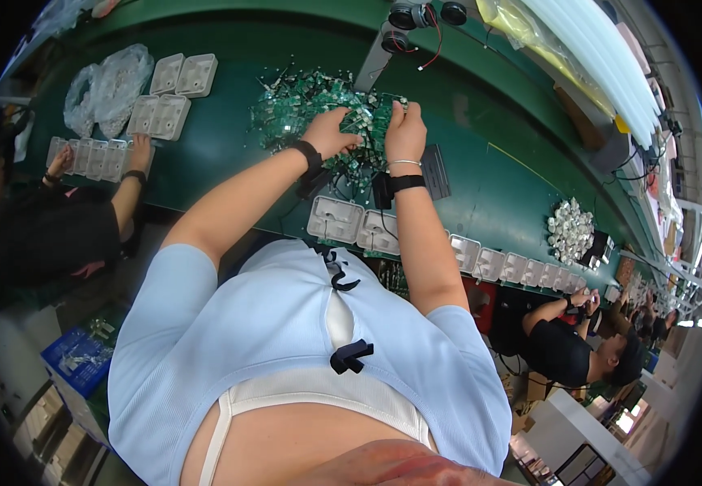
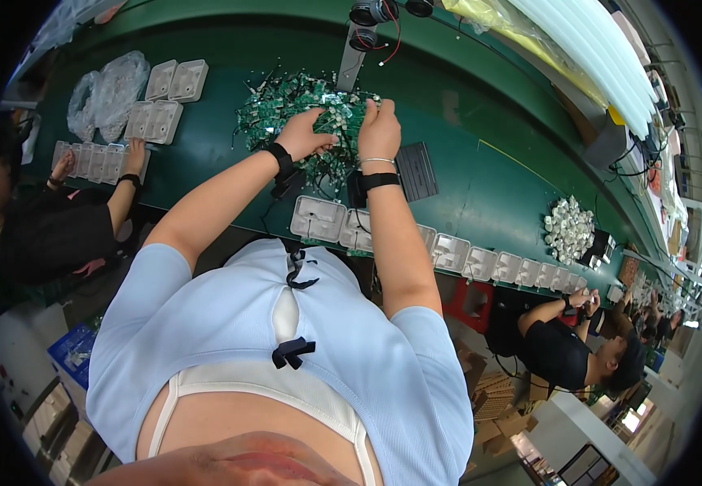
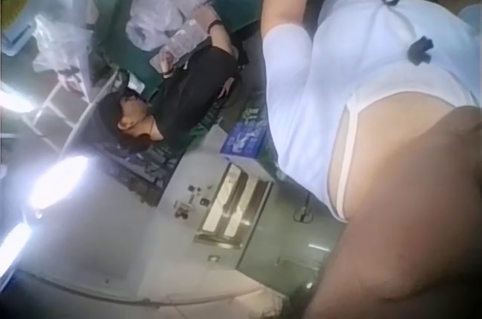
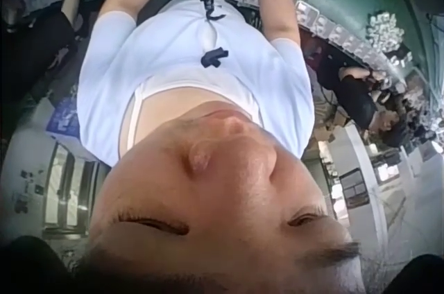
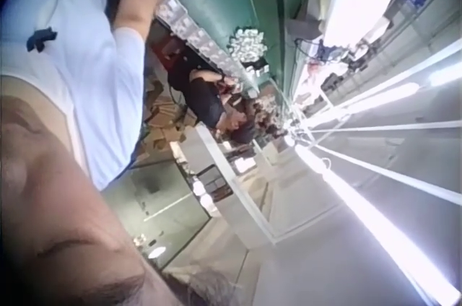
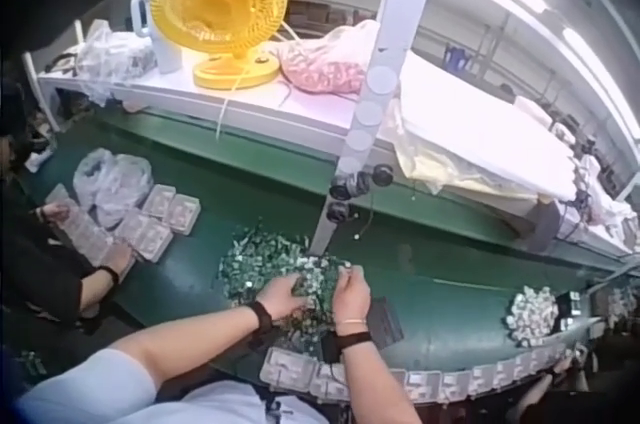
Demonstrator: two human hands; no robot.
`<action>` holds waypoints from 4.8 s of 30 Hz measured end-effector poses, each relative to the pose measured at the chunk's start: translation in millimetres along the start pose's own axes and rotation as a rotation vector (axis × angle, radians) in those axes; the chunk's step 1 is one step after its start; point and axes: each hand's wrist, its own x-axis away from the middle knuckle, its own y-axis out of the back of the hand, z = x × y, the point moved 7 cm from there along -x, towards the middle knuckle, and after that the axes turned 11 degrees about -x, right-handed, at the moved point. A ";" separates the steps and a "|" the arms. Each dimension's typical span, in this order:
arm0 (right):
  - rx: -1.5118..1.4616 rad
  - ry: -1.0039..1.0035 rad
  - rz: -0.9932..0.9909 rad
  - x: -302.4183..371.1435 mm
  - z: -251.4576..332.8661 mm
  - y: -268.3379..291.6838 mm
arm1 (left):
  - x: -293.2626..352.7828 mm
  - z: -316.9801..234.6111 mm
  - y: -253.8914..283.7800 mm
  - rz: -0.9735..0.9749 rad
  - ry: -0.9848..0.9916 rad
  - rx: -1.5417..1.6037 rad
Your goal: The person picks up a plastic housing and a circuit board, fits the board into the housing, and presses it into place. They then pick up a wire, tuck it into the housing, and place the assembled unit on the table before repeating the process.
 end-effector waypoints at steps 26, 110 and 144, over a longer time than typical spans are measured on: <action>0.806 -0.586 0.432 71.7 -207.2 95.7 | 47.7 9.1 51.0 -0.252 -0.411 -0.595; -0.326 -0.132 0.300 49.3 -72.9 176.7 | -43.5 -88.8 -167.0 0.089 -0.739 -0.480; -0.210 -0.035 0.363 53.4 -40.3 185.1 | -27.8 -121.3 -150.3 0.147 -0.948 -0.742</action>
